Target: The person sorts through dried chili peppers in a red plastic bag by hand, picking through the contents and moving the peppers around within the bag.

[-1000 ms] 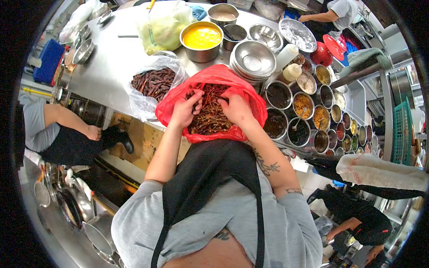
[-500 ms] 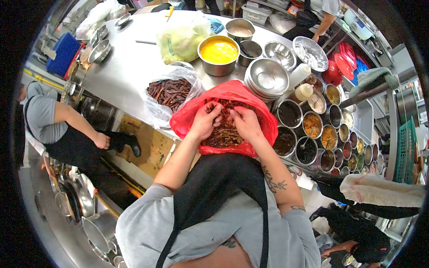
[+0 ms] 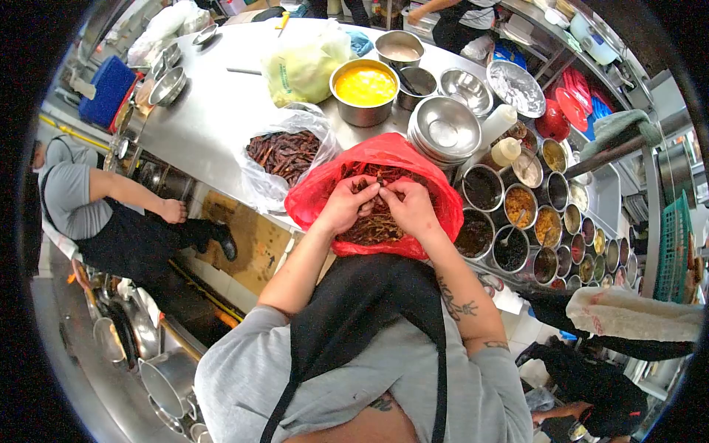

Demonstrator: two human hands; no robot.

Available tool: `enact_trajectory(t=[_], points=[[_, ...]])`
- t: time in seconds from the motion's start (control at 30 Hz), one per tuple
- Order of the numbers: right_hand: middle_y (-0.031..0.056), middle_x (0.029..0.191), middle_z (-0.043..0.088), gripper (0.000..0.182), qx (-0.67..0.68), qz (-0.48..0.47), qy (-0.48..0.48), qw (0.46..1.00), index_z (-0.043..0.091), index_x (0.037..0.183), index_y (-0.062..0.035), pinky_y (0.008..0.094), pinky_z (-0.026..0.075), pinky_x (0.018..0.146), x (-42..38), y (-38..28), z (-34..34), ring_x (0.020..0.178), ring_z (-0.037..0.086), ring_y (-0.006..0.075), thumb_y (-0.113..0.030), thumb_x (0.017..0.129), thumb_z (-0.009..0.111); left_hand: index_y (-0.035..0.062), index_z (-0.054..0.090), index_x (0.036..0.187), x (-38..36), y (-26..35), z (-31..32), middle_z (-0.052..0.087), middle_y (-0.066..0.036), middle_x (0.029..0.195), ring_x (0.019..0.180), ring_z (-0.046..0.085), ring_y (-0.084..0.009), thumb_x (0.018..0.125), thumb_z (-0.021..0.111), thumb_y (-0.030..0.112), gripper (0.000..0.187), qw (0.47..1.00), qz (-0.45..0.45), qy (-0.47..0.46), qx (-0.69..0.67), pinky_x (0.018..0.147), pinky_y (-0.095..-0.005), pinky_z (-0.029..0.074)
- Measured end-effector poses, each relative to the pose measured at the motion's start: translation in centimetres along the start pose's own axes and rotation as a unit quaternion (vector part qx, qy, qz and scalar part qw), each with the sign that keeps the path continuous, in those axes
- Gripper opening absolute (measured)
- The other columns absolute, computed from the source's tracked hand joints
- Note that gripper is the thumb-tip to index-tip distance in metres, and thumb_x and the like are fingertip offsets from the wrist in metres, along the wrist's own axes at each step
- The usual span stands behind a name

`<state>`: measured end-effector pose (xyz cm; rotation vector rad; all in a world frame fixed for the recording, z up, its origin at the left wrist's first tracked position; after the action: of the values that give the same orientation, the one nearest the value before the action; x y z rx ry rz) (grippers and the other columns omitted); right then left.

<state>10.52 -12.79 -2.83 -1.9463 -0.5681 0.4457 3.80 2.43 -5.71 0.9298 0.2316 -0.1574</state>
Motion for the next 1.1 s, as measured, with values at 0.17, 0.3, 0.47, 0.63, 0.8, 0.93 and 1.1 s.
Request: enact_trajectory(t=[0.17,0.3,0.47,0.63,0.8,0.93,1.1], points=[[0.0093,0.085,0.072,0.022,0.046,-0.030,0.046,0.997,0.071,0.101,0.0028,0.0299,0.051,0.067,0.0,-0.9,-0.4,0.070,0.062,0.0139,-0.013,0.086,0.074,0.0027,0.065,0.104,-0.2,0.6,0.1,0.059,0.002,0.076,0.065,0.050,-0.0066,0.096,0.067,0.018,0.018,0.981,0.051,0.033,0.184,0.059,-0.0248,0.042],[0.0092,0.084,0.072,0.020,0.067,-0.009,0.030,0.997,0.071,0.098,0.0032,0.0292,0.051,0.068,-0.1,-0.7,-0.8,0.072,0.062,0.0137,-0.012,0.085,0.074,-0.0010,0.069,0.104,-0.8,1.7,1.2,0.068,-0.004,0.085,0.078,0.059,-0.0103,0.094,0.068,0.020,0.023,0.917,0.102,0.026,0.385,0.075,-0.0296,0.050],[0.0103,0.081,0.071,0.018,0.000,-0.010,0.020,1.000,0.072,0.093,0.0023,0.0292,0.050,0.068,-0.3,-1.0,-1.3,0.073,0.063,0.0143,-0.014,0.087,0.072,-0.0010,0.069,0.106,-1.1,2.0,1.3,0.072,-0.012,0.091,0.085,0.064,-0.0138,0.093,0.069,0.018,0.023,0.894,0.093,0.002,0.439,0.084,-0.0331,0.050],[0.0064,0.077,0.068,0.019,-0.001,-0.015,-0.033,0.999,0.070,0.091,0.0008,0.0294,0.048,0.067,-0.2,-0.8,-1.7,0.070,0.061,0.0151,-0.018,0.091,0.068,-0.0007,0.069,0.104,-1.2,2.4,1.0,0.071,-0.009,0.088,0.085,0.062,-0.0120,0.092,0.070,0.015,0.019,0.889,0.114,-0.066,0.439,0.082,-0.0311,0.050],[0.0018,0.077,0.064,0.021,0.351,0.135,-0.127,0.918,0.067,0.093,0.0008,0.0295,0.047,0.066,-0.3,1.5,-1.2,0.069,0.059,0.0143,-0.020,0.096,0.063,-0.0007,0.069,0.102,-1.0,2.8,1.1,0.068,-0.001,0.085,0.085,0.057,-0.0075,0.092,0.071,0.014,0.018,0.914,0.074,-0.108,0.384,0.078,-0.0274,0.049],[0.0060,0.082,0.068,0.020,0.074,0.045,0.070,0.994,0.067,0.099,0.0026,0.0282,0.049,0.070,0.0,0.3,-2.0,0.075,0.061,0.0119,-0.017,0.096,0.064,0.0050,0.063,0.106,-0.6,1.8,0.8,0.055,0.005,0.071,0.056,0.046,-0.0046,0.096,0.068,0.019,0.018,0.986,0.032,0.023,0.161,0.050,-0.0216,0.036],[0.0072,0.082,0.070,0.022,0.049,0.018,0.055,0.997,0.069,0.100,0.0026,0.0298,0.050,0.068,-0.5,0.0,-1.8,0.073,0.063,0.0124,-0.018,0.092,0.069,0.0062,0.061,0.106,0.5,0.4,-0.3,0.052,0.005,0.071,0.056,0.043,-0.0049,0.097,0.066,0.019,0.016,0.981,0.053,0.130,0.131,0.049,-0.0211,0.033]])
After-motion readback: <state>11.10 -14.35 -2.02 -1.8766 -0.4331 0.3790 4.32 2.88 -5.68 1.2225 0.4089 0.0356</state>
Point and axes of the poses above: each hand's wrist, its own x-axis towards the middle knuckle, its own z-axis out of the palm, y = z × x, the point moved 3 cm from there along x, towards the middle knuckle
